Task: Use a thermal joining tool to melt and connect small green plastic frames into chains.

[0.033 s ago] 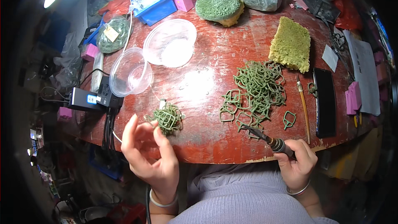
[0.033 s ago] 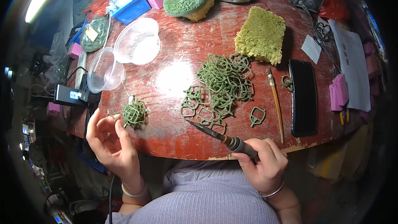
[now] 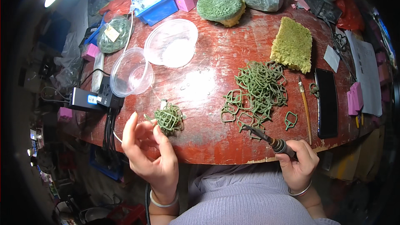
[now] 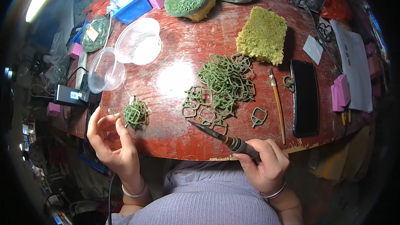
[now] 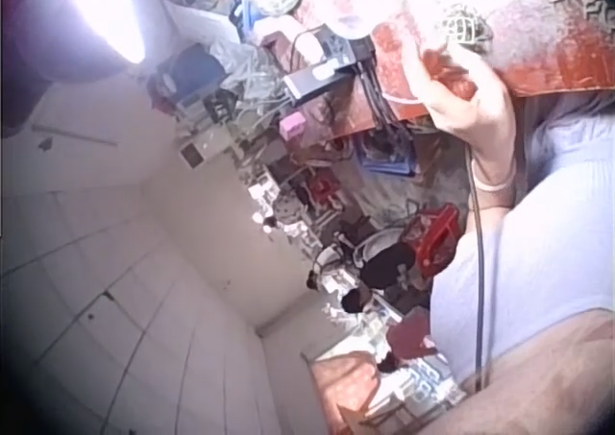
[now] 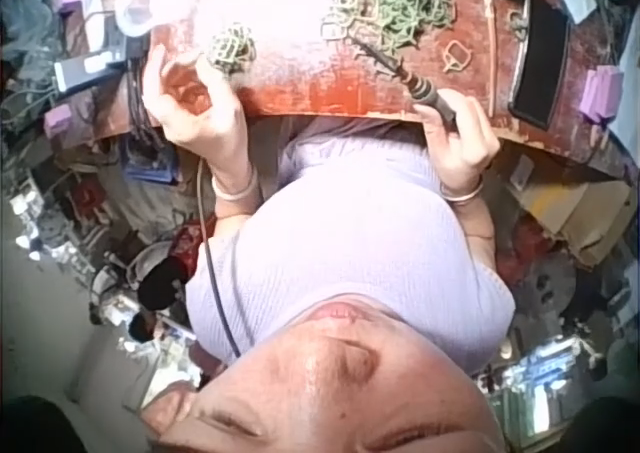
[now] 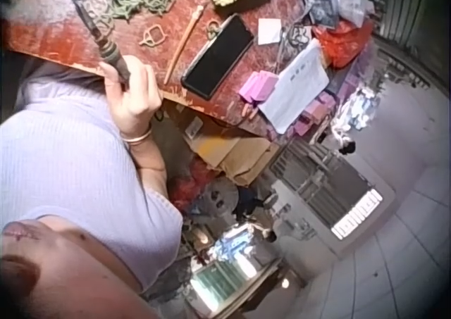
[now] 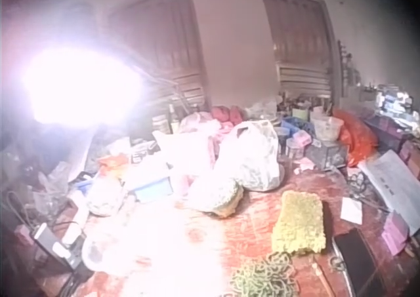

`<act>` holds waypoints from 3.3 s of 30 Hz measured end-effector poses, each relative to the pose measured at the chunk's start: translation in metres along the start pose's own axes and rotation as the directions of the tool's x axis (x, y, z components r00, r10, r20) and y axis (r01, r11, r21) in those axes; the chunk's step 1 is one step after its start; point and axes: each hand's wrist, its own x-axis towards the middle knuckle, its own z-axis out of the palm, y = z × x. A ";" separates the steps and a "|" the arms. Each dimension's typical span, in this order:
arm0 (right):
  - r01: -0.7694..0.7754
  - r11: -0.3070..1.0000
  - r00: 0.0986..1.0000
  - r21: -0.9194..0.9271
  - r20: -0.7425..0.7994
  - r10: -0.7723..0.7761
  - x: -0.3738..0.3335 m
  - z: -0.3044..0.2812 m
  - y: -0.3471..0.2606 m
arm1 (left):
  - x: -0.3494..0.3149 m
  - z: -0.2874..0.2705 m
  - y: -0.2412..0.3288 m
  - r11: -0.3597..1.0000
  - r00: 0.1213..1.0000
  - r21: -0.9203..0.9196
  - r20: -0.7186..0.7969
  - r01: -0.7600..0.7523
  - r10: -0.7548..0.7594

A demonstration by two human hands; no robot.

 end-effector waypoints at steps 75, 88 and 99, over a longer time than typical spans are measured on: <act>-0.497 0.504 0.866 0.707 0.440 0.237 0.037 0.020 -0.024 | -0.010 0.023 0.029 0.180 0.415 -0.391 0.901 0.903 -0.125; -0.561 0.475 0.827 0.678 0.489 0.278 0.033 0.020 -0.027 | -0.013 0.022 0.016 -0.048 0.400 -0.403 0.914 0.914 -0.065; -0.399 0.707 0.913 0.585 0.327 0.245 0.022 0.015 -0.017 | -0.013 0.022 0.009 -0.026 0.412 -0.417 0.904 0.908 -0.110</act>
